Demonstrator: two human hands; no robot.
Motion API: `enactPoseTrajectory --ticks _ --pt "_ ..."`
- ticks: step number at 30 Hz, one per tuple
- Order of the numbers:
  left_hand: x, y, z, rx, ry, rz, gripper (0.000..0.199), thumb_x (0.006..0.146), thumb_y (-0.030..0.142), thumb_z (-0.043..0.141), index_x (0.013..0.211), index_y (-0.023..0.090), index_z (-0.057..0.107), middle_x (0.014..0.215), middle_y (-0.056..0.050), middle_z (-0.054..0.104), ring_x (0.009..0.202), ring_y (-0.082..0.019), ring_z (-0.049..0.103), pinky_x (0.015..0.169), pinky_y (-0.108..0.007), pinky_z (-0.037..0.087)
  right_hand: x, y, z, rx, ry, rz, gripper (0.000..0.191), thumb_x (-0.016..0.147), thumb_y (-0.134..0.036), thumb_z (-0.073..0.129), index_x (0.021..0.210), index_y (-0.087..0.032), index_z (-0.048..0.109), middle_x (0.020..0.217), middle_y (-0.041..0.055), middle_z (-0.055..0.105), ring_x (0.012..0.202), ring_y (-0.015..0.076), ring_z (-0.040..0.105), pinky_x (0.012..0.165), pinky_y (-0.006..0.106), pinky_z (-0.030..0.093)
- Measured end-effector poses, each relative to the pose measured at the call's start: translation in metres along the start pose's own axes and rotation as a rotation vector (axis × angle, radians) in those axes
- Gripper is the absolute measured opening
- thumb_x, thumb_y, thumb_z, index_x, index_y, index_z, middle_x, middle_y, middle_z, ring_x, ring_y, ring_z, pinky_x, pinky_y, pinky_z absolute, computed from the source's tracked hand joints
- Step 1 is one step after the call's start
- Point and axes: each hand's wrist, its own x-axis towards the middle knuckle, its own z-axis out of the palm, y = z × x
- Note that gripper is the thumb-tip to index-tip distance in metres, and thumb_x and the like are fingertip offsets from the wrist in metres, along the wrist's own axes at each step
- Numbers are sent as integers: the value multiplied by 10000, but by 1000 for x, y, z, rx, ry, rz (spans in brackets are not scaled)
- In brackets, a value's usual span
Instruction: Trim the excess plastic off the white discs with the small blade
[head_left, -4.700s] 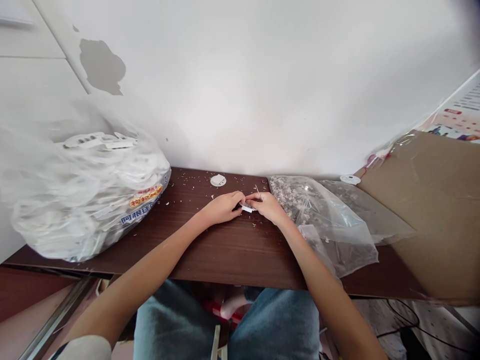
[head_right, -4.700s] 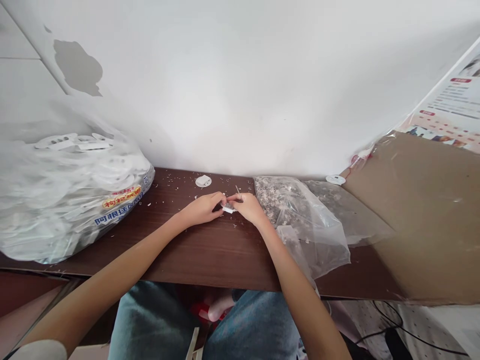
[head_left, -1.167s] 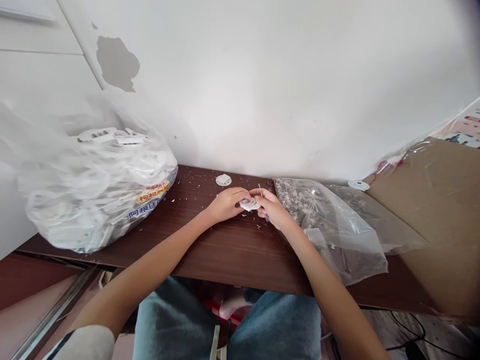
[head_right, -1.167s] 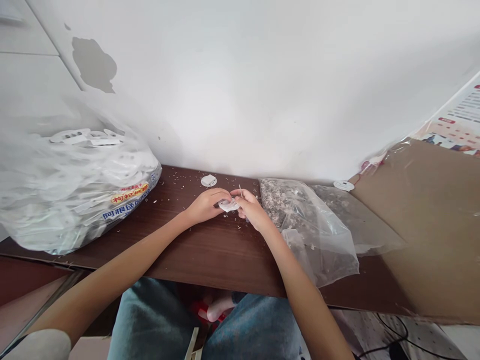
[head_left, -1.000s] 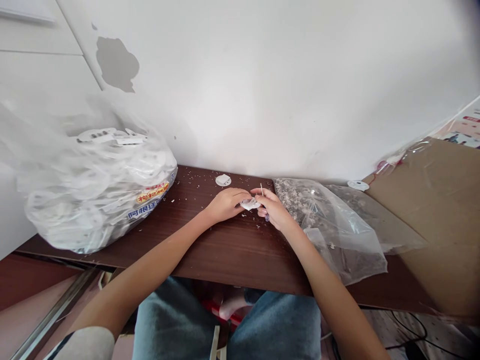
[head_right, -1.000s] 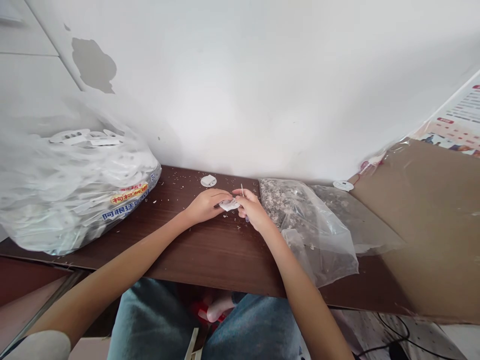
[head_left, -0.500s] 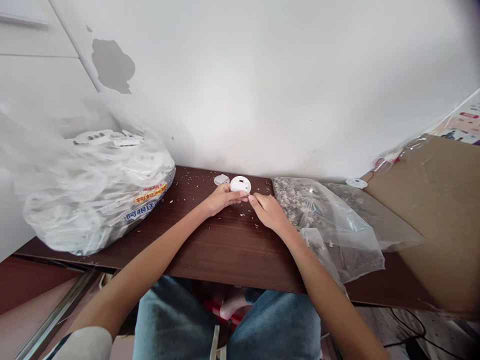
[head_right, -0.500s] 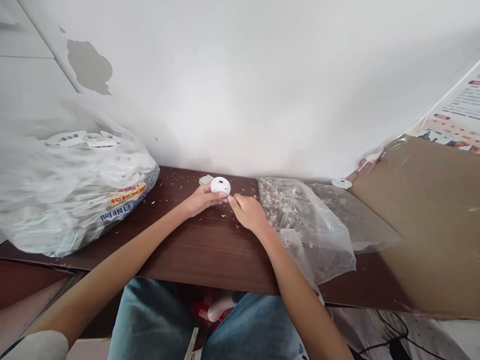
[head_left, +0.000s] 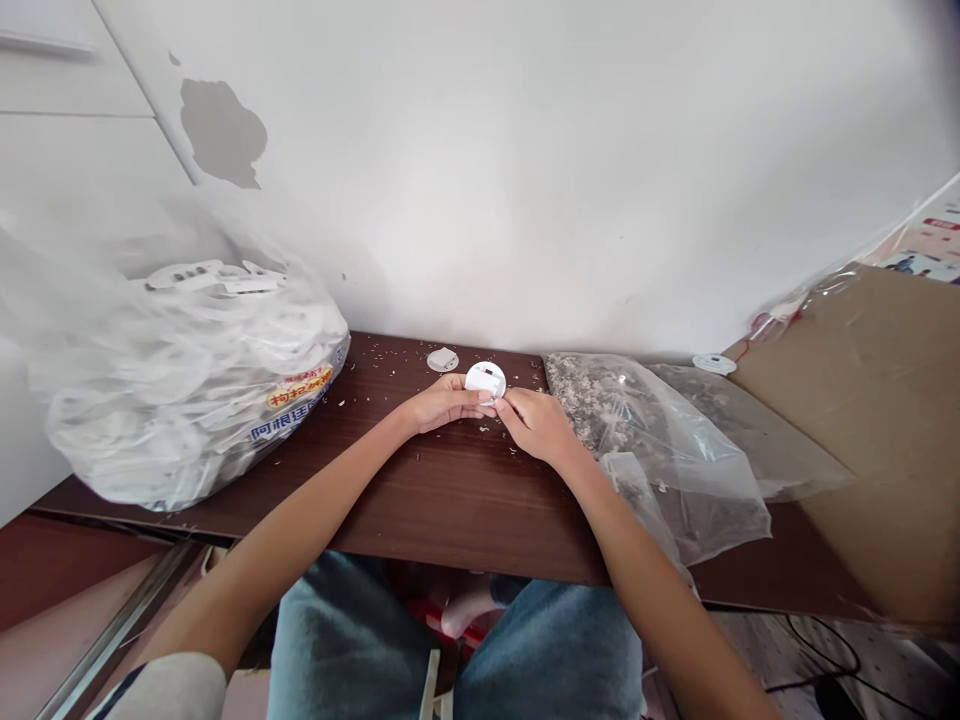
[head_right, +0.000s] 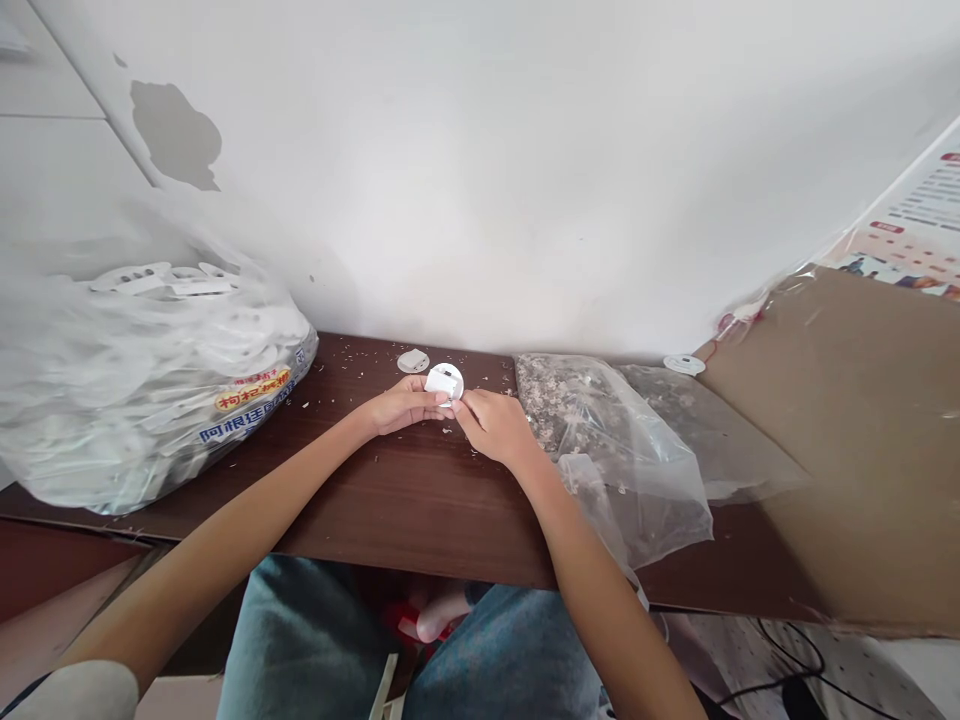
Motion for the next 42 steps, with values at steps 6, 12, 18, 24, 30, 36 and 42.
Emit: enactPoseTrajectory --ticks 6,12,18,24,30,36,42 --pt "-1 4 0 -20 -55 -18 387 810 327 937 1082 95 788 1075 -158 808 961 -200 793 967 -323 608 0 0 2 77 -3 -2 466 1135 -463 378 787 -201 543 779 43 637 681 168 537 663 309 317" --pt "-1 6 0 -37 -97 -37 394 843 353 908 1104 84 787 1096 -171 803 985 -218 794 965 -321 605 1 2 6 288 -8 2 528 1137 -530 348 747 -201 483 701 13 560 644 156 488 655 306 318" --pt "-1 6 0 -18 -104 -33 403 849 371 902 1092 73 783 1065 -180 803 972 -215 791 930 -302 602 0 4 7 287 -15 -10 535 1133 -537 361 733 -198 463 700 10 546 644 150 465 664 310 316" --pt "-2 4 0 -7 -108 -25 416 827 382 921 1077 80 783 1019 -161 804 916 -198 786 917 -313 604 -1 4 7 295 -49 -12 536 1132 -540 364 748 -193 501 729 17 586 669 154 501 690 305 346" --pt "-1 2 1 -6 -74 -6 421 817 392 929 1061 83 779 1013 -155 801 904 -188 781 903 -301 595 -1 4 9 299 -51 0 539 1128 -554 355 747 -198 488 727 20 580 668 158 498 680 308 358" --pt "0 0 1 -2 -71 -1 433 820 393 926 1087 82 784 1049 -158 794 944 -189 772 939 -316 593 -2 5 9 300 -42 0 543 1127 -557 349 742 -199 486 726 25 578 672 163 504 679 310 363" --pt "1 -1 0 0 -83 -18 418 816 354 930 1115 96 792 1090 -142 780 927 -161 744 966 -332 594 -2 3 6 281 -48 -21 530 1125 -539 376 760 -191 538 728 25 591 670 163 519 674 307 356"
